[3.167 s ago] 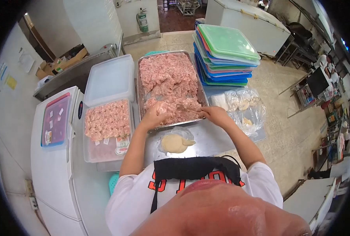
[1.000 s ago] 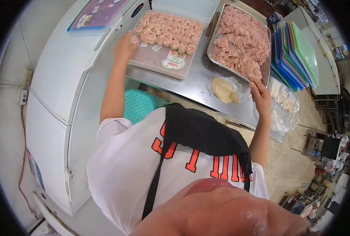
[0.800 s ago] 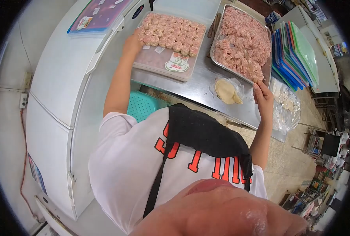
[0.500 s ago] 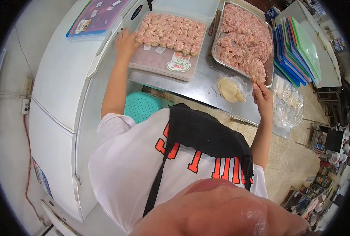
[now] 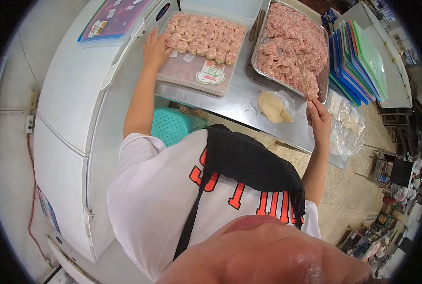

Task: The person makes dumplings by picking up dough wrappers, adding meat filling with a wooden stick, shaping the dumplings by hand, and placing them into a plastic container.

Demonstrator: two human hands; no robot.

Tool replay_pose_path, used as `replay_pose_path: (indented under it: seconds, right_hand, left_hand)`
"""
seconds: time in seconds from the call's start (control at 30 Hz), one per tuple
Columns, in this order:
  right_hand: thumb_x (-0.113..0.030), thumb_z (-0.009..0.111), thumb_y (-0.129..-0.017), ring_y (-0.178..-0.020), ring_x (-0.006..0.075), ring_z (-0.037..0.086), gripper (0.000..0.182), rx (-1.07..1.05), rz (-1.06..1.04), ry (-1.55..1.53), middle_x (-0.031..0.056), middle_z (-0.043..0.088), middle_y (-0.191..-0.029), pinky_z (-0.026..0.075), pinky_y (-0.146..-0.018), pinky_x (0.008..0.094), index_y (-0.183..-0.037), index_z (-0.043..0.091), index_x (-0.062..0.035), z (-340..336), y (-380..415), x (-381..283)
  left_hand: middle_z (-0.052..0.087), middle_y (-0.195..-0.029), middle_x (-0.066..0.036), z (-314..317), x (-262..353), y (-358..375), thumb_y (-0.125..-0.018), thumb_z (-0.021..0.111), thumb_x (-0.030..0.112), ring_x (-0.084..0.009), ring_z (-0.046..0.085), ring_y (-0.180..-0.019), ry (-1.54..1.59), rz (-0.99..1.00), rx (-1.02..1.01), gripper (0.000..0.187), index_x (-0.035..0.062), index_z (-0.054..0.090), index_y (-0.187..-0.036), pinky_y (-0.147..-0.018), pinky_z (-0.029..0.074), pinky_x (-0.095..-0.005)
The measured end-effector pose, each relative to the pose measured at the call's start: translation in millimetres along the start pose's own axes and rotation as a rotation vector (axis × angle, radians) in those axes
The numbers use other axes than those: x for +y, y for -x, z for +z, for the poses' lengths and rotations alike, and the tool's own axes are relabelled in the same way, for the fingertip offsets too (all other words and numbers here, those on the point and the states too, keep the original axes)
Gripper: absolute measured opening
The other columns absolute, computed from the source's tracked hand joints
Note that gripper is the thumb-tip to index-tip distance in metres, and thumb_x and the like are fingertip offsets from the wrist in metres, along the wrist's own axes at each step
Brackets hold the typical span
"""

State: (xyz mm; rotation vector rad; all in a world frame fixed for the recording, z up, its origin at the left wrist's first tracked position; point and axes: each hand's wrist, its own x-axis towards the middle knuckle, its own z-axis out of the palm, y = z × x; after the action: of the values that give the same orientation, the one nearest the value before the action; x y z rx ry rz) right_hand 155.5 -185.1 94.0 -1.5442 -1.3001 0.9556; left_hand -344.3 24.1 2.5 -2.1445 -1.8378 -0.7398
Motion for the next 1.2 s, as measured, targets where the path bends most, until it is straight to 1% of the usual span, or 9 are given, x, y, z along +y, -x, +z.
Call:
replay_pose_path:
  seconds: [0.23, 0.4, 0.5, 0.57, 0.7, 0.77, 1.0, 1.13, 1.2]
  right_hand:
    - [-0.023, 0.057, -0.096, -0.055, 0.0017, 0.034, 0.027, -0.071, 0.069, -0.037, -0.0076, 0.041, -0.064, 0.026, -0.048, 0.0186, -0.112, 0.065, -0.0036, -32, -16, 7]
    - [-0.031, 0.050, -0.099, -0.058, 0.0034, 0.033, 0.032, -0.167, 0.097, 0.098, -0.0074, 0.037, -0.065, 0.027, -0.051, 0.0198, -0.101, 0.066, -0.0035, -75, -34, 23]
    - [-0.035, 0.048, -0.098, -0.058, 0.0138, 0.048, 0.037, -0.150, 0.031, 0.380, 0.0000, 0.050, -0.064, 0.040, -0.055, 0.0281, -0.098, 0.067, -0.0036, -106, -51, 43]
    - [-0.036, 0.049, -0.095, -0.073, 0.0309, 0.062, 0.037, -0.191, -0.328, 0.881, 0.0129, 0.064, -0.076, 0.047, -0.068, 0.0403, -0.093, 0.068, -0.0043, -127, -66, 43]
    - [-0.036, 0.051, -0.092, -0.088, 0.0372, 0.061, 0.036, -0.318, -0.246, 1.153, 0.0177, 0.065, -0.090, 0.047, -0.076, 0.0462, -0.090, 0.070, -0.0051, -156, -96, 17]
    - [-0.035, 0.054, -0.092, -0.084, 0.0348, 0.061, 0.033, -0.340, -0.323, 1.132, 0.0151, 0.065, -0.085, 0.047, -0.073, 0.0432, -0.091, 0.069, -0.0049, -153, -112, 10]
    - [-0.033, 0.057, -0.090, -0.088, 0.0339, 0.063, 0.029, -0.377, -0.386, 0.852, 0.0153, 0.067, -0.095, 0.049, -0.076, 0.0400, -0.096, 0.071, -0.0076, -139, -116, 33]
    - [-0.031, 0.058, -0.091, -0.087, 0.0340, 0.064, 0.029, -0.400, -0.339, 0.750, 0.0159, 0.067, -0.095, 0.049, -0.075, 0.0386, -0.098, 0.070, -0.0050, -147, -107, 29]
    - [-0.031, 0.058, -0.091, -0.086, 0.0339, 0.064, 0.030, -0.386, -0.296, 0.713, 0.0159, 0.067, -0.095, 0.049, -0.075, 0.0382, -0.098, 0.070, -0.0044, -150, -105, 28]
  left_hand:
    - [0.033, -0.149, -0.012, -7, 20, 1, -0.071, 0.076, 0.023, -0.0355, 0.034, -0.133, -0.075, -0.079, -0.098, 0.048, 0.0205, 0.059, -0.116, -0.103, 0.033, -0.0508]
    - [0.048, -0.134, -0.020, -32, 76, 21, -0.074, 0.073, 0.022, -0.0350, 0.044, -0.125, 0.058, -0.004, 0.044, 0.052, 0.0117, 0.057, -0.123, -0.103, 0.036, -0.0462]
    - [0.058, -0.119, -0.021, -27, 134, 37, -0.077, 0.070, 0.020, -0.0362, 0.051, -0.116, 0.176, 0.060, 0.188, 0.046, 0.0073, 0.058, -0.119, -0.101, 0.037, -0.0451]
    - [0.060, -0.115, -0.020, -19, 175, 46, -0.078, 0.069, 0.018, -0.0362, 0.053, -0.112, 0.265, 0.093, 0.107, 0.041, 0.0074, 0.060, -0.116, -0.100, 0.038, -0.0454]
    - [0.063, -0.104, -0.018, -27, 270, 54, -0.084, 0.064, 0.015, -0.0350, 0.056, -0.105, 0.470, 0.285, -0.015, 0.027, 0.0051, 0.062, -0.108, -0.094, 0.042, -0.0448]
    - [0.063, -0.104, -0.017, -21, 287, 60, -0.084, 0.063, 0.015, -0.0342, 0.056, -0.105, 0.501, 0.159, -0.017, 0.026, 0.0046, 0.061, -0.108, -0.092, 0.043, -0.0442]
    - [0.064, -0.102, -0.022, -26, 215, 76, -0.086, 0.055, 0.011, -0.0367, 0.060, -0.099, 0.435, -0.485, 0.153, 0.037, 0.0012, 0.051, -0.121, -0.085, 0.046, -0.0434]
    - [0.064, -0.105, -0.024, -9, 145, 62, -0.086, 0.051, 0.013, -0.0372, 0.061, -0.099, 0.396, -0.514, 0.215, 0.045, -0.0007, 0.045, -0.129, -0.087, 0.046, -0.0436]
    - [0.041, -0.142, -0.022, 3, 122, 50, -0.086, 0.047, 0.014, -0.0327, 0.050, -0.124, 0.192, -0.641, -0.254, 0.059, 0.0089, 0.031, -0.143, -0.100, 0.040, -0.0394]
